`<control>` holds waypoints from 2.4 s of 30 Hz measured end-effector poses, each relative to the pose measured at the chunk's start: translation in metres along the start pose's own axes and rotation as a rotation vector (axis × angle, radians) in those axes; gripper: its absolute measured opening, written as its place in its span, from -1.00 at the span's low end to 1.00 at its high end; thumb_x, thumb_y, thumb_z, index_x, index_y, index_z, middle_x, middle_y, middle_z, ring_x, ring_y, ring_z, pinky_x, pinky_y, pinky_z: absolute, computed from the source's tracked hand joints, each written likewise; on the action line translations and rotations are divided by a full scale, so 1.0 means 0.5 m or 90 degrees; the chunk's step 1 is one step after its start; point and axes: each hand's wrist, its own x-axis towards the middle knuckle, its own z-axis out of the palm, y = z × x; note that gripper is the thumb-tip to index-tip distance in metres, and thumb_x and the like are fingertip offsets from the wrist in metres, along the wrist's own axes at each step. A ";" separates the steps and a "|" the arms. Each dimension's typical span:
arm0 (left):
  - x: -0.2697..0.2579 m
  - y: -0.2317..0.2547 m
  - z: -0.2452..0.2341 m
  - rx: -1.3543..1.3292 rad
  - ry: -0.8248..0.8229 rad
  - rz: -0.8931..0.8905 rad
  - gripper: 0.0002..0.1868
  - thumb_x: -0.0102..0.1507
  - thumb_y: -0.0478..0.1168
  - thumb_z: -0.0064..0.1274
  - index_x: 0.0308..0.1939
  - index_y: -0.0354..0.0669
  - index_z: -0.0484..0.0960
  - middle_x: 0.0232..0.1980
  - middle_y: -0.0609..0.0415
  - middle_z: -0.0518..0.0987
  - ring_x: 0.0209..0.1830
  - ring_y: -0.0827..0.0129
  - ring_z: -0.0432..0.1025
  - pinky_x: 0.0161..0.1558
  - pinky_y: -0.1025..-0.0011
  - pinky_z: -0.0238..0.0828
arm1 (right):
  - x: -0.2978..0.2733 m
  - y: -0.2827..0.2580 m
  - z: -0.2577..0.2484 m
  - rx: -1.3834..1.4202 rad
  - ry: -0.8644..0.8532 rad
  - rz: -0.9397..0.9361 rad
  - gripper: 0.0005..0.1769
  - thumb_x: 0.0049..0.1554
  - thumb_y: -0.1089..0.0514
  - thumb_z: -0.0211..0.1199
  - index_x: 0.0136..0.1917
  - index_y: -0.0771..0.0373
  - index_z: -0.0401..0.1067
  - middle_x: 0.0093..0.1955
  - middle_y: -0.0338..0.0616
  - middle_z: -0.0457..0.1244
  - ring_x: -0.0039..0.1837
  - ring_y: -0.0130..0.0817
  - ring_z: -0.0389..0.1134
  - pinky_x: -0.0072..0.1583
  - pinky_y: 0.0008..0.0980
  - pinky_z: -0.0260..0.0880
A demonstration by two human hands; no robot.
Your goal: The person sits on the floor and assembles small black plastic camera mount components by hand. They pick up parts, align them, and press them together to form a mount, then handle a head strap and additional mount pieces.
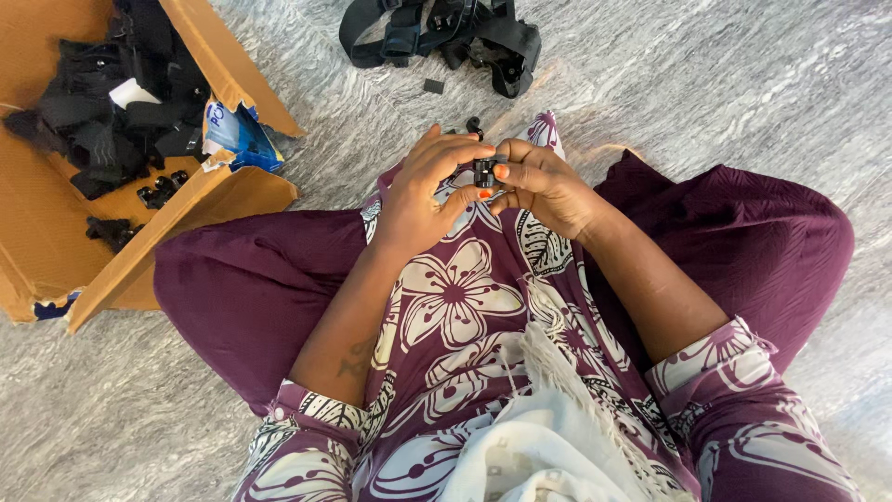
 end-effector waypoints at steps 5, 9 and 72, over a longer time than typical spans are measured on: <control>-0.006 -0.005 0.012 -0.003 -0.007 0.015 -0.51 0.22 -0.20 0.32 0.22 -0.03 0.57 0.22 0.12 0.62 0.38 0.21 0.43 0.60 0.04 0.08 | -0.007 0.013 0.001 -0.024 0.033 0.000 -0.73 0.24 0.03 0.30 0.08 0.18 0.34 0.02 -0.24 0.29 0.09 -0.46 0.38 0.07 -0.32 0.46; -0.009 -0.004 0.015 -0.005 0.011 0.036 -0.53 0.23 -0.20 0.31 0.22 -0.04 0.57 0.23 0.13 0.61 0.38 0.22 0.44 0.61 0.04 0.08 | -0.014 0.011 0.002 -0.037 0.039 -0.020 -0.75 0.25 0.06 0.31 0.04 0.16 0.29 0.03 -0.26 0.27 0.09 -0.45 0.37 0.07 -0.29 0.46; -0.010 0.009 -0.001 -0.210 0.049 -0.068 -0.55 0.40 -0.25 0.18 0.34 -0.08 0.43 0.35 -0.01 0.56 0.48 0.18 0.40 0.50 0.25 0.31 | -0.014 -0.008 -0.010 -0.051 -0.006 -0.055 -0.63 0.35 -0.08 0.16 0.20 0.26 0.43 0.12 -0.16 0.32 0.18 -0.37 0.38 0.16 -0.29 0.42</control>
